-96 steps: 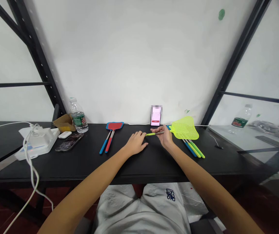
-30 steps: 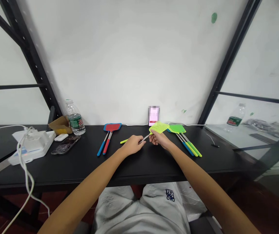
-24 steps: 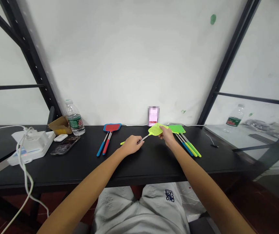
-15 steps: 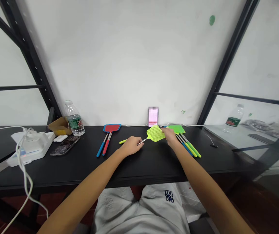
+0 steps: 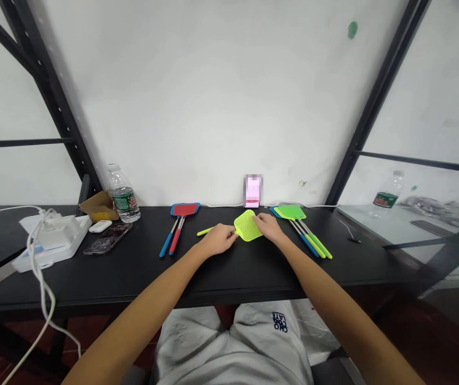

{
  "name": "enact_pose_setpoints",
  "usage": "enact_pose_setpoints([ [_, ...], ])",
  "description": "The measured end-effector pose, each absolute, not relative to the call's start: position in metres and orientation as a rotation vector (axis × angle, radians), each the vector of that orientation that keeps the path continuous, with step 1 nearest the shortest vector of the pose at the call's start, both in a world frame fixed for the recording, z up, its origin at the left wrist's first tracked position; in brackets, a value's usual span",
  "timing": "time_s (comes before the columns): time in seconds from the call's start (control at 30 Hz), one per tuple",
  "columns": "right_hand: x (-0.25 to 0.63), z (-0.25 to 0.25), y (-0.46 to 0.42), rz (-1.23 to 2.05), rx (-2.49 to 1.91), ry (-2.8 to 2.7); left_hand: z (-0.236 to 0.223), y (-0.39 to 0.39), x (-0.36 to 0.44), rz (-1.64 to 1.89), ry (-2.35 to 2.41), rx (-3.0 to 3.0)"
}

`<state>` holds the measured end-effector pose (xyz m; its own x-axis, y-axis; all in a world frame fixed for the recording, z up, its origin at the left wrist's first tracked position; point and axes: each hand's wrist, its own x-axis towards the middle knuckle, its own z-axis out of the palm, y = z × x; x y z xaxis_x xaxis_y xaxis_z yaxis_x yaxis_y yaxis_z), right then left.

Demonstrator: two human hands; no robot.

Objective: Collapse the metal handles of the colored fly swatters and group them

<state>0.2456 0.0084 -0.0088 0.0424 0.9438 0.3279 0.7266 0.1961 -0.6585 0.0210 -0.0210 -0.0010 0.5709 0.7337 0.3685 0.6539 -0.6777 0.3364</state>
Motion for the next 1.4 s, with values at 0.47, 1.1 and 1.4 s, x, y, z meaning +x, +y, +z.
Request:
enact_pose_setpoints([
  [0.47,0.253,-0.011,0.013,0.250,-1.683,-1.746,0.000,-0.028,0.025,0.752,1.144,2.662],
  [1.1,0.254,-0.011,0.012,0.253,-1.714,-1.818,0.002,-0.031,0.029,0.639,1.168,2.753],
  [1.4,0.260,-0.008,0.015,0.233,-1.700,-1.747,0.003,-0.032,0.028,0.702,1.157,2.689],
])
